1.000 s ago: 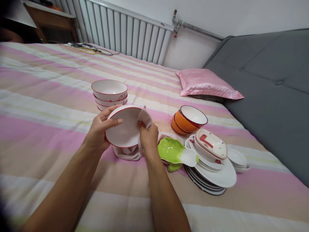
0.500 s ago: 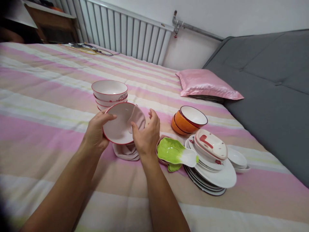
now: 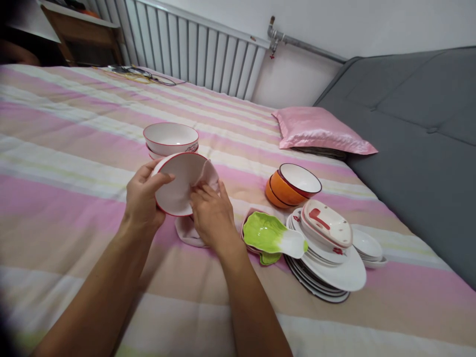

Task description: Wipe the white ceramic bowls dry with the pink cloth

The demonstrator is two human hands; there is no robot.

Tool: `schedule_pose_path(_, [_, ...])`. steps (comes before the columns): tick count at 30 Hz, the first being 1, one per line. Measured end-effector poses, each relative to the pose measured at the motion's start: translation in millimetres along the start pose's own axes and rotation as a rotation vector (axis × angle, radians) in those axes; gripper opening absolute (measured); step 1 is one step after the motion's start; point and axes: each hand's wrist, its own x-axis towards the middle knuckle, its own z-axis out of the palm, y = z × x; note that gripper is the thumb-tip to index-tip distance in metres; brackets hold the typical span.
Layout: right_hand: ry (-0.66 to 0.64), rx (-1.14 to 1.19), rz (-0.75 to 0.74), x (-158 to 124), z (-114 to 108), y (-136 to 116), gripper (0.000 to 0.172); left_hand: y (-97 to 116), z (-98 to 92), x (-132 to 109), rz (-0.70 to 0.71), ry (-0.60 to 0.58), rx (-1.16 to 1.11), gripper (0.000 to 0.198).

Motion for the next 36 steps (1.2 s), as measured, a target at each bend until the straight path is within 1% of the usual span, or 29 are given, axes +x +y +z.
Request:
schedule_pose_path(4, [-0.03, 0.022, -0.001, 0, -5, -5, 0.04, 0, -0.7, -2, 0.103, -0.038, 0.025, 0.046])
schedule_pose_path(9, [-0.051, 0.058, 0.005, 2, -9, -12, 0.041, -2, 1.2, -6, 0.156, -0.066, 0.047, 0.045])
schedule_pose_path(11, [-0.076, 0.102, 0.033, 2, -9, -14, 0.044, -3, 1.0, -6, 0.183, -0.074, 0.062, 0.045])
schedule_pose_path(13, [-0.107, 0.172, 0.088, 2, -8, -15, 0.05, -3, 0.3, -6, 0.199, -0.077, 0.062, 0.045])
schedule_pose_path(15, [-0.122, 0.278, 0.106, 0, -7, -14, 0.051, -3, -0.2, -6, 0.197, -0.076, 0.051, 0.044])
schedule_pose_path(19, [-0.086, 0.53, 0.016, -3, -6, -11, 0.052, -2, -0.1, -6, 0.197, -0.077, 0.036, 0.042])
schedule_pose_path(21, [-0.069, 0.568, -0.002, -3, -6, -12, 0.052, -2, 0.1, -6, 0.203, -0.077, 0.031, 0.042])
schedule_pose_path(23, [-0.063, 0.493, 0.024, -2, -7, -13, 0.05, -2, 0.2, -6, 0.197, -0.075, 0.029, 0.042])
schedule_pose_path(25, [-0.051, 0.358, 0.06, -2, -8, -16, 0.046, -3, 0.3, -6, 0.183, -0.072, 0.029, 0.041])
schedule_pose_path(30, [0.045, 0.079, 0.124, -2, -11, -19, 0.036, -3, 1.6, -7, 0.163, -0.079, 0.021, 0.042])
schedule_pose_path(32, [0.07, 0.029, 0.131, -3, -9, -19, 0.037, -3, 2.3, -7, 0.16, -0.083, 0.027, 0.043])
schedule_pose_path(36, [0.075, 0.02, 0.159, -3, -4, -19, 0.047, -2, 2.6, -7, 0.166, -0.074, 0.043, 0.044])
